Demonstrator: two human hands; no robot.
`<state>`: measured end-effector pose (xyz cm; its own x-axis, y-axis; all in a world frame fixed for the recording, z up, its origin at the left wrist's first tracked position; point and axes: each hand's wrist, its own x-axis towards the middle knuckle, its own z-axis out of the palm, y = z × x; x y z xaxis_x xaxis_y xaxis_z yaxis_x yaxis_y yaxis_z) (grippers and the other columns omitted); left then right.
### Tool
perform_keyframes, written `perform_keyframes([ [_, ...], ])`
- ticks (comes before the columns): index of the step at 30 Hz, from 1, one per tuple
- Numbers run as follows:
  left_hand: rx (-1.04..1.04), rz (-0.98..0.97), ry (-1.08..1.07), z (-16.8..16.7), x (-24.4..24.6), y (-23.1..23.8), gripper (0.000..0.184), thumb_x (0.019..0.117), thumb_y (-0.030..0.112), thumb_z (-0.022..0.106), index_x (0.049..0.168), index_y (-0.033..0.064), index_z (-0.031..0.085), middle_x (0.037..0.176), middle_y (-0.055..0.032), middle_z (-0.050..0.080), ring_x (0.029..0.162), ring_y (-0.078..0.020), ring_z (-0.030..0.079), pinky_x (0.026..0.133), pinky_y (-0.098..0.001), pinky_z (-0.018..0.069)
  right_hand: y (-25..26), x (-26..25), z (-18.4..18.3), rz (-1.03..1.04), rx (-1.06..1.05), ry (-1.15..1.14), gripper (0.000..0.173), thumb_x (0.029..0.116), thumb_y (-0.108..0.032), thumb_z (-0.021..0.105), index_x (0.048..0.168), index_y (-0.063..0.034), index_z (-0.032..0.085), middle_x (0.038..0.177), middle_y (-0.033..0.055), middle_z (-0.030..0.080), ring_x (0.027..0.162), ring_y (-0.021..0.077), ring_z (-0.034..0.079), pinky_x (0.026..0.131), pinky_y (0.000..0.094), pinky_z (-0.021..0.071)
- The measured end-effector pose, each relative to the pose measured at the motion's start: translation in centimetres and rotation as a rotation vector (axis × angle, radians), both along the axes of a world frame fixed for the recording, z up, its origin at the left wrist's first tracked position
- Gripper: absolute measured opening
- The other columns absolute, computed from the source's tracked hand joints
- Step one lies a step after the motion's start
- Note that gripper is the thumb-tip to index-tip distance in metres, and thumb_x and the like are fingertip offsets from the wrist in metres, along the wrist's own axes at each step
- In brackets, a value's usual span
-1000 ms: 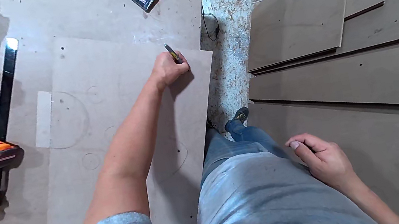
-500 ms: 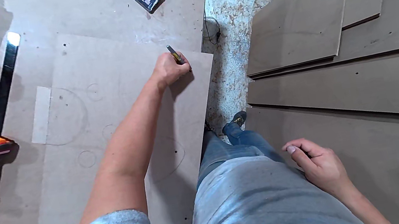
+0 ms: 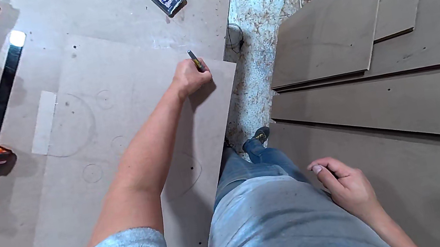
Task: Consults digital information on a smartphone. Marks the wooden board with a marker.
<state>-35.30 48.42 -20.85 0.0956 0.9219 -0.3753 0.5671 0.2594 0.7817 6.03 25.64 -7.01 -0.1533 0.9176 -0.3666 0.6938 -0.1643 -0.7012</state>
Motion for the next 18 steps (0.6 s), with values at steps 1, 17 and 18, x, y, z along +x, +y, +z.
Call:
perform_keyframes([
  [1,-0.001,0.016,-0.025,0.0,-0.1,-0.3,0.014,0.0854,0.024,0.069,0.091,0.0117,0.073,0.075,-0.0041,0.069,0.066,-0.017,0.066,0.064,-0.0453,0.0549,0.0,0.0,0.0,-0.003,-0.001,0.001,0.03,0.1032,-0.036,0.05,0.1,-0.0208,0.076,0.066,-0.0106,0.059,0.053,0.0022,0.051,0.047,0.0237,0.043],
  [17,0.002,-0.003,0.003,-0.4,-0.7,-1.3,0.013,0.0841,0.026,0.07,0.088,0.0144,0.073,0.071,-0.0018,0.068,0.063,-0.0157,0.064,0.061,-0.0453,0.0523,-0.2,0.4,-0.2,-0.023,-0.013,0.005,0.03,0.1029,-0.037,0.05,0.1,-0.0214,0.076,0.065,-0.0107,0.059,0.053,0.0027,0.051,0.047,0.0247,0.0431],
  [18,0.005,-0.002,0.008,-0.3,-0.6,-1.3,0.013,0.0846,0.026,0.07,0.088,0.0136,0.073,0.072,-0.0024,0.068,0.064,-0.0166,0.065,0.062,-0.0463,0.0529,-0.2,0.5,-0.2,-0.022,-0.009,0.005,0.031,0.1031,-0.037,0.05,0.1,-0.0212,0.076,0.065,-0.0106,0.06,0.053,0.0026,0.052,0.048,0.025,0.0437],
])
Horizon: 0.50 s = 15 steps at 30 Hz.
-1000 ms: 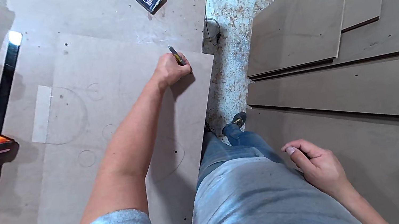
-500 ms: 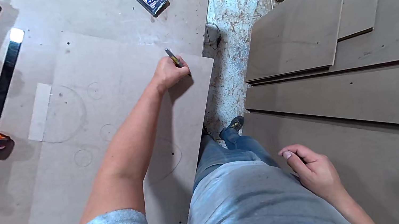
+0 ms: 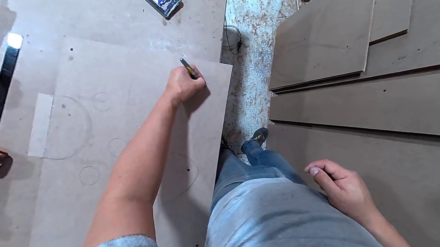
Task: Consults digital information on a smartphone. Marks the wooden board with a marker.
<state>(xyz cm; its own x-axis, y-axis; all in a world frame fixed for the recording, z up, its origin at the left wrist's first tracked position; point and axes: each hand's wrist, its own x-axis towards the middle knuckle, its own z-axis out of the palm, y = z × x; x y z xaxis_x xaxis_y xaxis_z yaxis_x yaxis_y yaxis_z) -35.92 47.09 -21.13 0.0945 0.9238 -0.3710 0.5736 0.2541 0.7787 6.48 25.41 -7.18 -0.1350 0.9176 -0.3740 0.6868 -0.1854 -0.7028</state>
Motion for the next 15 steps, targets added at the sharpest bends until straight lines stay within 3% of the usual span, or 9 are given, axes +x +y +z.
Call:
perform_keyframes([
  [15,-0.055,-0.017,-0.07,0.41,0.12,-0.04,0.014,0.0888,0.026,0.071,0.092,0.0135,0.074,0.075,-0.0021,0.071,0.064,-0.0136,0.067,0.065,-0.0411,0.0575,0.21,-0.23,-0.07,0.021,-0.005,-0.004,0.03,0.1028,-0.037,0.05,0.1,-0.0223,0.076,0.066,-0.0111,0.059,0.053,0.0028,0.051,0.047,0.0256,0.0434],
])
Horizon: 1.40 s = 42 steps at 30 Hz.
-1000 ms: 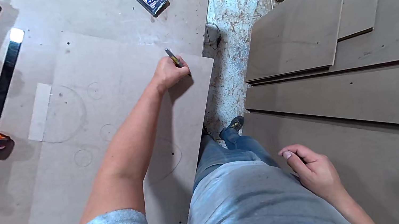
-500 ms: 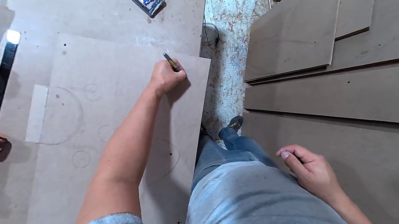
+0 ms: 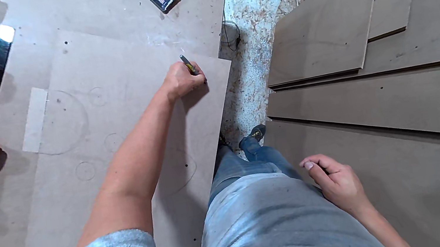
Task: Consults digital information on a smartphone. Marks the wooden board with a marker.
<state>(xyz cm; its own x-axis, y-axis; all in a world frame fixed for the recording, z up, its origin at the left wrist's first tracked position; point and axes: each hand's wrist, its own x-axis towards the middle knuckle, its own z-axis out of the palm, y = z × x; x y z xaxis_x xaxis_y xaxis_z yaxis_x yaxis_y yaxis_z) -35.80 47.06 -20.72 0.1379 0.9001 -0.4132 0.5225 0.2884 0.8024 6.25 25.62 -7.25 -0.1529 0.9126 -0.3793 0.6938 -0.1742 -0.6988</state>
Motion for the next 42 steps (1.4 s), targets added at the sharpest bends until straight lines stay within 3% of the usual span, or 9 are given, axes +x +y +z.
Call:
perform_keyframes([
  [3,0.032,0.033,-0.033,-0.1,0.5,0.1,0.014,0.0868,0.025,0.071,0.09,0.0126,0.073,0.074,-0.0016,0.07,0.063,-0.0123,0.066,0.063,-0.0395,0.0573,0.2,-0.2,0.0,-0.001,0.0,0.001,0.029,0.1025,-0.037,0.051,0.1,-0.0218,0.076,0.066,-0.0107,0.06,0.053,0.0028,0.052,0.048,0.0251,0.0439],
  [7,0.067,0.017,0.045,-0.5,1.7,0.6,0.015,0.0823,0.027,0.07,0.087,0.0123,0.07,0.073,-0.0034,0.067,0.068,-0.0179,0.064,0.065,-0.0478,0.0511,0.3,-0.2,0.0,0.009,-0.004,0.003,0.029,0.1025,-0.035,0.051,0.1,-0.0214,0.076,0.067,-0.0104,0.059,0.053,0.003,0.051,0.047,0.0251,0.0436],
  [16,0.083,-0.014,0.069,-0.2,1.7,0.5,0.013,0.0845,0.025,0.071,0.088,0.0117,0.071,0.075,-0.0048,0.067,0.07,-0.0198,0.065,0.067,-0.0504,0.0519,0.2,-0.1,0.1,-0.011,-0.007,0.01,0.029,0.1028,-0.036,0.051,0.101,-0.0205,0.076,0.066,-0.0096,0.06,0.053,0.0038,0.052,0.048,0.0262,0.0445],
  [23,0.085,-0.005,0.05,-0.5,1.5,0.5,0.013,0.0838,0.026,0.07,0.087,0.0132,0.072,0.073,-0.0026,0.067,0.067,-0.0169,0.064,0.064,-0.0469,0.0513,0.3,-0.4,-0.1,-0.006,-0.01,0.013,0.029,0.1027,-0.035,0.051,0.101,-0.0206,0.076,0.068,-0.0098,0.061,0.054,0.0036,0.053,0.048,0.0261,0.0449],
  [27,0.069,0.004,0.063,-0.5,1.7,0.6,0.015,0.085,0.027,0.07,0.09,0.0134,0.073,0.077,-0.0039,0.069,0.071,-0.0185,0.066,0.068,-0.0489,0.0529,0.3,-0.4,0.0,0.005,-0.007,0.008,0.029,0.1027,-0.035,0.051,0.101,-0.0209,0.076,0.068,-0.01,0.061,0.054,0.0033,0.053,0.048,0.0257,0.0448],
  [31,0.068,0.026,0.022,-0.6,1.7,0.5,0.015,0.0862,0.027,0.07,0.091,0.0127,0.073,0.076,-0.0031,0.071,0.066,-0.0156,0.068,0.065,-0.0447,0.0573,0.4,-0.3,0.0,0.006,0.001,0.016,0.03,0.103,-0.035,0.051,0.1,-0.0201,0.076,0.067,-0.01,0.061,0.054,0.0034,0.053,0.048,0.0255,0.0447],
  [34,0.065,0.015,0.062,-0.3,1.9,0.4,0.014,0.0857,0.027,0.07,0.09,0.0139,0.073,0.075,-0.0033,0.069,0.068,-0.0167,0.066,0.066,-0.0466,0.0535,0.3,-0.3,0.0,0.005,-0.002,0.028,0.029,0.1029,-0.035,0.051,0.1,-0.0199,0.076,0.067,-0.0094,0.06,0.053,0.0038,0.052,0.048,0.0254,0.0443],
  [38,0.074,0.001,0.037,-0.4,1.8,0.4,0.014,0.0867,0.027,0.071,0.09,0.0144,0.074,0.075,-0.0024,0.07,0.066,-0.0149,0.067,0.065,-0.0447,0.0564,0.3,-0.4,0.0,0.006,0.002,0.02,0.03,0.103,-0.035,0.051,0.1,-0.0203,0.076,0.067,-0.0098,0.06,0.054,0.0034,0.052,0.048,0.0249,0.044],
  [42,0.061,-0.052,0.051,-0.4,1.9,0.6,0.012,0.0847,0.027,0.072,0.087,0.0148,0.073,0.074,-0.0024,0.068,0.069,-0.0168,0.065,0.066,-0.0476,0.0516,0.2,-0.3,0.1,0.004,0.004,0.013,0.03,0.103,-0.035,0.051,0.1,-0.0202,0.076,0.067,-0.0099,0.06,0.054,0.0031,0.052,0.048,0.0243,0.0435],
])
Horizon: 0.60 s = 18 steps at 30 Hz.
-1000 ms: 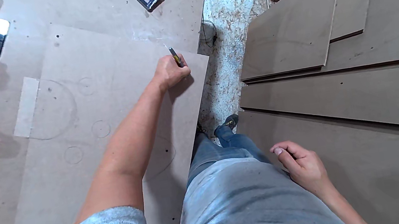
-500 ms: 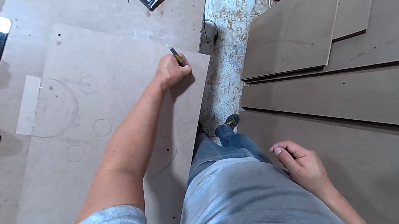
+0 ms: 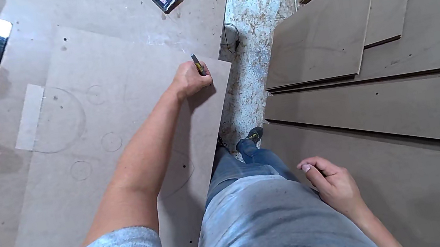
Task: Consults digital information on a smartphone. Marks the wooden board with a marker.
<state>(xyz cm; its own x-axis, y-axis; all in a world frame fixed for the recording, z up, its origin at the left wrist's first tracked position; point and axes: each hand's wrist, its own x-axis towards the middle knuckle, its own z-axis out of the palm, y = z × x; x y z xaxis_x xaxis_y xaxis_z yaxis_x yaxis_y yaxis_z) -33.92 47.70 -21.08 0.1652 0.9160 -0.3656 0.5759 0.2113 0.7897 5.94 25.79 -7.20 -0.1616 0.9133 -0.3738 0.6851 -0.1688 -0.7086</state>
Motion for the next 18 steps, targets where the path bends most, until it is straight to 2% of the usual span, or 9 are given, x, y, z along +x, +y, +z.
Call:
perform_keyframes([
  [2,0.004,0.045,-0.018,-0.07,0.04,-0.11,0.014,0.0857,0.027,0.07,0.09,0.0142,0.073,0.075,-0.0025,0.069,0.067,-0.0159,0.066,0.065,-0.0456,0.0547,-0.02,-0.02,-0.05,-0.004,0.002,0.004,0.03,0.1032,-0.035,0.051,0.1,-0.0203,0.076,0.066,-0.0099,0.06,0.053,0.0033,0.051,0.047,0.0246,0.0432],
  [4,0.006,0.059,-0.036,-0.01,0.1,-0.15,0.016,0.0876,0.026,0.07,0.094,0.0119,0.074,0.078,-0.0047,0.071,0.069,-0.0174,0.068,0.068,-0.0471,0.0571,-0.05,0.05,-0.06,-0.006,-0.007,-0.003,0.029,0.1032,-0.035,0.051,0.101,-0.0201,0.076,0.067,-0.0096,0.061,0.054,0.0036,0.053,0.048,0.0253,0.0449],
  [7,-0.005,0.052,-0.021,0.11,0.18,-0.13,0.018,0.0881,0.028,0.07,0.094,0.0121,0.074,0.079,-0.005,0.071,0.07,-0.0178,0.068,0.07,-0.0483,0.0563,-0.11,0.07,-0.11,-0.01,-0.009,-0.009,0.029,0.1031,-0.036,0.051,0.1,-0.0203,0.076,0.066,-0.0098,0.06,0.054,0.0035,0.052,0.048,0.0254,0.0446],
  [18,-0.035,0.128,-0.122,-0.28,0.38,-0.05,0.015,0.0907,0.026,0.071,0.095,0.0125,0.074,0.078,-0.0022,0.073,0.068,-0.0129,0.07,0.069,-0.0401,0.0601,0.32,0.03,-0.06,-0.003,-0.01,0.0,0.031,0.1034,-0.037,0.05,0.1,-0.0211,0.076,0.065,-0.0099,0.059,0.053,0.0039,0.052,0.048,0.0256,0.0441],
])
